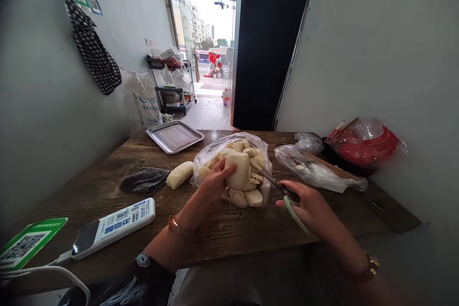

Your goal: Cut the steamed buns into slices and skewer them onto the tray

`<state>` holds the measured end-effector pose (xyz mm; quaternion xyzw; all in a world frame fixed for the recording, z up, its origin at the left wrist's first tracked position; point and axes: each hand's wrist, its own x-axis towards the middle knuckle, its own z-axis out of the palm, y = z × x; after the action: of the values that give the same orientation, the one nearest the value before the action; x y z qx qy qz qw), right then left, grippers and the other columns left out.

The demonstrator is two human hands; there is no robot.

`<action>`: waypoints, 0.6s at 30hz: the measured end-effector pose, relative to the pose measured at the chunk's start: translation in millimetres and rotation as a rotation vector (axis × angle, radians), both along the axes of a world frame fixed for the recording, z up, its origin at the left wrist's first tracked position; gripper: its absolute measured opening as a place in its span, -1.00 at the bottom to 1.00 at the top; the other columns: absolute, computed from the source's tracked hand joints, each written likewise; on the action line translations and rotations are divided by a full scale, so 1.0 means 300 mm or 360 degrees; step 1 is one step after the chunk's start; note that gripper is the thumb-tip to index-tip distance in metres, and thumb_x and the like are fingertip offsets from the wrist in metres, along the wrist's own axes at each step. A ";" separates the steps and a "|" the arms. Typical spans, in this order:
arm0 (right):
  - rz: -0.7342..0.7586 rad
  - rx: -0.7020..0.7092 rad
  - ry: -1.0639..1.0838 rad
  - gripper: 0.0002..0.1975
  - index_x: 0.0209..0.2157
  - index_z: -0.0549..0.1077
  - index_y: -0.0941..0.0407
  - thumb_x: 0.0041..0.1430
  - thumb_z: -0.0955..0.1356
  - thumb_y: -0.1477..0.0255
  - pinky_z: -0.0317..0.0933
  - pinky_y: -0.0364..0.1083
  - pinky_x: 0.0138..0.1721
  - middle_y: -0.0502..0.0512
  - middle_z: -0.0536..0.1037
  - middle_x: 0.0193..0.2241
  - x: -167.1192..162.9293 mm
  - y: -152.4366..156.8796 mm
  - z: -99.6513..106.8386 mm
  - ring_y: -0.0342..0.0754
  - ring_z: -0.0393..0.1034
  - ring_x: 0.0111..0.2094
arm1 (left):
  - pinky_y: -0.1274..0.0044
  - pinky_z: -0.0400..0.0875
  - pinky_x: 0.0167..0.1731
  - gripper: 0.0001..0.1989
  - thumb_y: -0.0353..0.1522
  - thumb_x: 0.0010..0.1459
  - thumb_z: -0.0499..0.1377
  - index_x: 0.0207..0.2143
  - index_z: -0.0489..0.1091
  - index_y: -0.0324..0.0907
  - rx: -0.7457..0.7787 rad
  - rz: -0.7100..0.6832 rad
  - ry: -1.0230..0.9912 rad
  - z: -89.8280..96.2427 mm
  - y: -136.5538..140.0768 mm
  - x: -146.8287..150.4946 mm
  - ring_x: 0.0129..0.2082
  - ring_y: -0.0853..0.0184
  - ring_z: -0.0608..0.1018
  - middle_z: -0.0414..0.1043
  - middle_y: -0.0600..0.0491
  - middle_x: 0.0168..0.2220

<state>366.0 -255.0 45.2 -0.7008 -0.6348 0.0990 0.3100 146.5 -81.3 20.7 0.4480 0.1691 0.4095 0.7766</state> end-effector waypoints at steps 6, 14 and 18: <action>0.0071 -0.0094 0.0020 -0.47 0.04 0.57 0.06 0.03 0.48 0.17 0.45 0.13 -0.12 0.19 0.65 -0.13 -0.036 0.049 0.046 0.22 0.58 -0.15 | 0.57 0.36 -0.30 -0.50 -0.21 -0.19 0.50 -0.18 0.53 -0.21 0.0016 0.0120 0.0034 -0.048 0.016 -0.036 -0.29 0.35 0.48 0.54 0.06 -0.29; 0.0171 -0.0173 0.0064 -0.35 0.13 0.52 0.06 -0.03 0.52 0.18 0.47 0.15 -0.04 0.23 0.62 -0.01 -0.026 0.117 0.051 0.27 0.55 -0.02 | 0.55 0.33 -0.30 -0.50 -0.14 -0.16 0.48 -0.21 0.52 -0.24 0.0003 0.0112 0.0038 -0.057 0.010 -0.043 -0.31 0.35 0.45 0.51 0.04 -0.31; 0.0267 -0.0191 -0.0003 -0.29 0.18 0.49 0.04 -0.07 0.54 0.25 0.44 0.17 0.01 0.23 0.61 0.05 -0.019 0.130 0.041 0.31 0.51 0.05 | 0.55 0.33 -0.29 -0.51 -0.14 -0.15 0.49 -0.22 0.52 -0.24 0.0042 0.0140 0.0082 -0.062 0.009 -0.044 -0.32 0.35 0.44 0.50 0.05 -0.32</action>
<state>360.2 -215.9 57.5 -0.6627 -0.6844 0.1619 0.2575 133.4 -78.5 2.2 0.4607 0.2032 0.4338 0.7472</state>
